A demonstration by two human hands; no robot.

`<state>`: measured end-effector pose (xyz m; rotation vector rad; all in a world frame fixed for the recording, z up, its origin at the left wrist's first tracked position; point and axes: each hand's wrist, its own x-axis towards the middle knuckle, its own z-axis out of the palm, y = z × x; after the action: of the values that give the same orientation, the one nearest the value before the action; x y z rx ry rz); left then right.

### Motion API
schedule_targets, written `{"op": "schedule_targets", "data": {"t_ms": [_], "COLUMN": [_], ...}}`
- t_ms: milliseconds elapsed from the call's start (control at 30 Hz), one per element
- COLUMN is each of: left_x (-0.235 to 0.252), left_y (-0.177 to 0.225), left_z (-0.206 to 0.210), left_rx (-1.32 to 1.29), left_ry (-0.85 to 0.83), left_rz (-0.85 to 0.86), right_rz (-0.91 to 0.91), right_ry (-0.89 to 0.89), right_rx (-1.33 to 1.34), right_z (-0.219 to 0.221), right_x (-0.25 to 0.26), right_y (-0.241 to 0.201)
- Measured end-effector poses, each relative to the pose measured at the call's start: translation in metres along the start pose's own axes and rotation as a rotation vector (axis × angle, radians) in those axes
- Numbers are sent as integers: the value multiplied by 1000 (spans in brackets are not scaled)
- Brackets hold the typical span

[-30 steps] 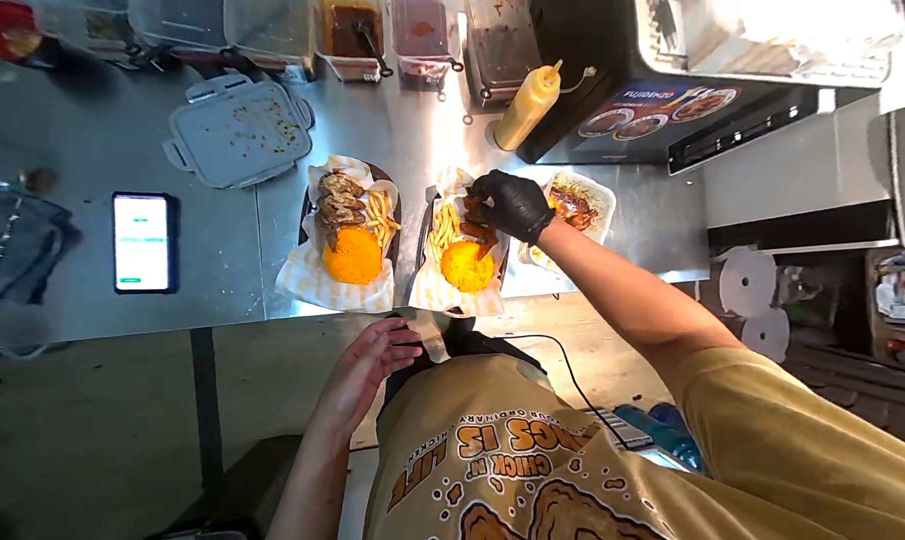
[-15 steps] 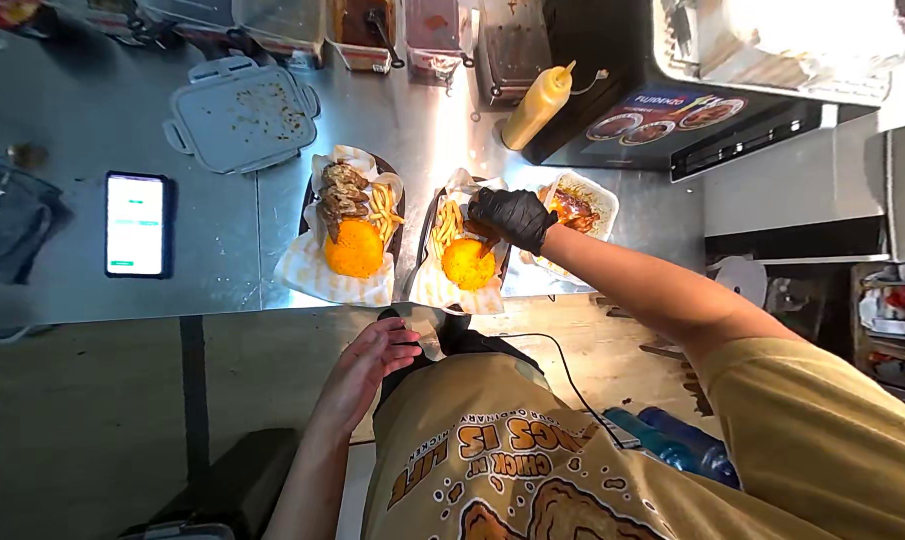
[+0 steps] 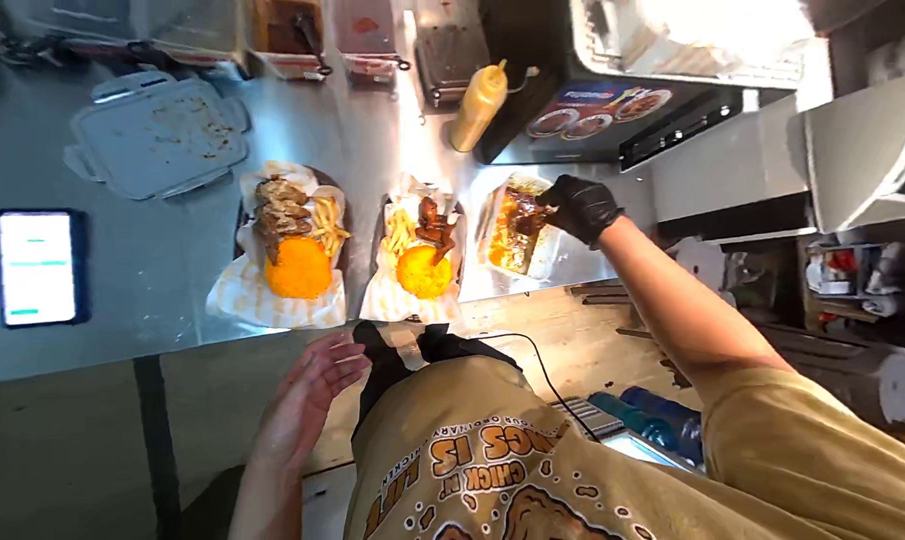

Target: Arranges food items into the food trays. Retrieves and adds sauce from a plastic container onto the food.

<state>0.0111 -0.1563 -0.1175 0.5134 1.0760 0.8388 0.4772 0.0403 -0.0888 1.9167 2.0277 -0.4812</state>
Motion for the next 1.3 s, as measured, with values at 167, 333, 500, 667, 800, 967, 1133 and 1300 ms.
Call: {"op": "schedule_targets", "data": {"t_ms": [167, 333, 500, 667, 800, 967, 1133, 1300], "left_x": [6, 6, -1, -7, -7, -1, 8, 21], "left_y": [2, 3, -4, -4, 2, 8, 21, 36], "left_z": [19, 32, 26, 16, 8, -7, -25, -41], "left_rx": [41, 61, 51, 28, 34, 49, 53, 68], "left_ry": [-14, -27, -10, 6, 18, -28, -94, -208], "left_rz": [-18, -15, -9, -8, -16, -22, -31, -32], "right_rz": [159, 214, 106, -32, -297, -163, -40, 185], "right_ry": [-126, -303, -390, -490, -44, -164, -86, 14], "right_rx": [-106, -114, -248, -190, -36, -31, 176, 525], "right_z": [15, -11, -14, -22, 29, 59, 7, -8], "right_x": [7, 10, 10, 4, -7, 16, -15, -8], "right_y": [-6, -32, -35, -37, -13, 7, -43, -151]}}
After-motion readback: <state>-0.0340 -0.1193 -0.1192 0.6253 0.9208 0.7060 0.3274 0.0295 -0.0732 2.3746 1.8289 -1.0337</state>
